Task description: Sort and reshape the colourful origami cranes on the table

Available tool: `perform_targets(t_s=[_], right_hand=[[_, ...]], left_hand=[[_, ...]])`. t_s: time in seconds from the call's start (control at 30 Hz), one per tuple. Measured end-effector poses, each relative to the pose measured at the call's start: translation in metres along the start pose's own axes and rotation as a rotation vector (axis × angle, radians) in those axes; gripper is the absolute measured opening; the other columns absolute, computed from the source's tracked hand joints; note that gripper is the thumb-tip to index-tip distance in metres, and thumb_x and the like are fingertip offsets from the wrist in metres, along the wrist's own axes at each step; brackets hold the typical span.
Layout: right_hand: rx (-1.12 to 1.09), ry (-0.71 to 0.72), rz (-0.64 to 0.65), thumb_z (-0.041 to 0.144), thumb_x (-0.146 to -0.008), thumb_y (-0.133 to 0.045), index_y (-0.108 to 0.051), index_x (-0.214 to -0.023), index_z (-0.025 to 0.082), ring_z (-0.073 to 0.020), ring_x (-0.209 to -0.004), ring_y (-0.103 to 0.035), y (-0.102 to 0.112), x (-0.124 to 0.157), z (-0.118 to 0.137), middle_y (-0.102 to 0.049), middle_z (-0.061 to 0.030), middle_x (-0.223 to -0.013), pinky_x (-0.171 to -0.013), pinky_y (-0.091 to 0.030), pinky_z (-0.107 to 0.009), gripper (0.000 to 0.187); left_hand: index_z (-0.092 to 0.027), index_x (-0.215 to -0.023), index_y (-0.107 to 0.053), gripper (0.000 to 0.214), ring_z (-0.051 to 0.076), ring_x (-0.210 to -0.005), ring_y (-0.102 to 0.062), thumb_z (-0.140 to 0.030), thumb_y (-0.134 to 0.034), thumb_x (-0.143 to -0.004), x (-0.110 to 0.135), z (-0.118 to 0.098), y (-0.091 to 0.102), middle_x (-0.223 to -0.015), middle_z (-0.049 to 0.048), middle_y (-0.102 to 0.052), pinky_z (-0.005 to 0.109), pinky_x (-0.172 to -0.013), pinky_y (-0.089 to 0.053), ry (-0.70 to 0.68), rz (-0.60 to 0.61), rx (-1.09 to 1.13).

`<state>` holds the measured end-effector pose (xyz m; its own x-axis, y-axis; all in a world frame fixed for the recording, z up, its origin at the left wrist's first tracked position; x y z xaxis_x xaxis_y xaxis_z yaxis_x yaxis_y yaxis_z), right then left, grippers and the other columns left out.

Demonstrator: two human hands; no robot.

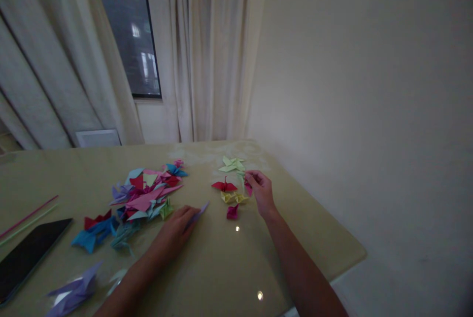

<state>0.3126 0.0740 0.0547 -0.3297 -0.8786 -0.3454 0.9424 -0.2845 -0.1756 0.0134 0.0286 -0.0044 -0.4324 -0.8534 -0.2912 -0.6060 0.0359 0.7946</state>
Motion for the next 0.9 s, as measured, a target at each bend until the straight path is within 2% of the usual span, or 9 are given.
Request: perform_targets(t_s=[0.2,0.43,0.5,0.67,0.77,0.9], right_hand=[[-0.107,-0.03,-0.062,0.044,-0.067,-0.09,-0.075,-0.082,0.02,-0.0146,-0.061,-0.058,0.01,-0.006,-0.005,-0.069,-0.0001,-0.07,-0.058,-0.046,-0.027,0.033],[-0.088,0.031,-0.167,0.045,-0.072,-0.086,-0.076,-0.09,0.019,-0.0137,-0.061,-0.054,0.033,-0.016,-0.004,-0.069,0.0006,-0.073,-0.058,-0.043,-0.027,0.034],[0.008,0.088,-0.217,0.047,-0.076,-0.083,-0.077,-0.094,0.018,-0.0158,-0.066,-0.057,0.044,-0.019,-0.002,-0.072,-0.0017,-0.078,-0.062,-0.045,-0.028,0.035],[0.559,0.262,-0.304,0.05,-0.091,-0.064,-0.079,-0.098,0.016,-0.0206,-0.075,-0.06,0.068,-0.027,0.0,-0.074,-0.0108,-0.098,-0.073,-0.048,-0.034,0.037],[0.664,0.271,-0.259,0.042,-0.09,-0.063,-0.079,-0.089,0.018,-0.0241,-0.083,-0.061,0.075,-0.033,-0.011,-0.072,-0.0128,-0.096,-0.081,-0.047,-0.037,0.029],[0.761,0.254,-0.165,0.033,-0.086,-0.069,-0.077,-0.074,0.022,-0.0253,-0.086,-0.062,0.076,-0.036,-0.03,-0.07,-0.0104,-0.085,-0.088,-0.045,-0.038,0.019]], left_hand=[[-0.019,-0.117,-0.073,0.036,0.03,-0.108,-0.066,-0.039,-0.048,-0.1,0.0,-0.001,0.003,-0.114,0.0146,-0.07,0.047,-0.101,-0.053,0.086,-0.025,-0.153],[-0.019,-0.113,-0.073,0.035,0.03,-0.106,-0.067,-0.04,-0.049,-0.099,0.0,0.006,0.007,-0.111,0.0135,-0.069,0.045,-0.097,-0.053,0.128,-0.023,-0.125],[-0.02,-0.112,-0.073,0.034,0.029,-0.105,-0.066,-0.039,-0.048,-0.1,-0.001,0.005,0.007,-0.111,0.0129,-0.069,0.044,-0.096,-0.052,0.123,-0.009,-0.128],[-0.019,-0.112,-0.07,0.032,0.029,-0.107,-0.065,-0.033,-0.043,-0.103,-0.001,-0.002,0.006,-0.111,0.0125,-0.068,0.045,-0.098,-0.05,0.099,0.026,-0.19],[-0.02,-0.109,-0.069,0.027,0.029,-0.105,-0.064,-0.028,-0.044,-0.101,0.0,-0.006,0.005,-0.11,0.0117,-0.068,0.044,-0.096,-0.049,0.082,0.025,-0.22],[-0.019,-0.1,-0.065,0.021,0.03,-0.101,-0.064,-0.025,-0.045,-0.098,0.002,-0.011,0.007,-0.104,0.0115,-0.067,0.045,-0.094,-0.049,0.055,-0.028,-0.274]])
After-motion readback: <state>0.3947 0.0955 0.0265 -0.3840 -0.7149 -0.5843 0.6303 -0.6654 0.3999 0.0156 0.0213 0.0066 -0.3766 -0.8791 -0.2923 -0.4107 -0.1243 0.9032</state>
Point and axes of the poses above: each hand's wrist, its own x-axis away from the middle knuckle, its own y-axis out of the back of the hand, z = x × y, the point moved 6 cm from there along -x, towards the middle knuckle
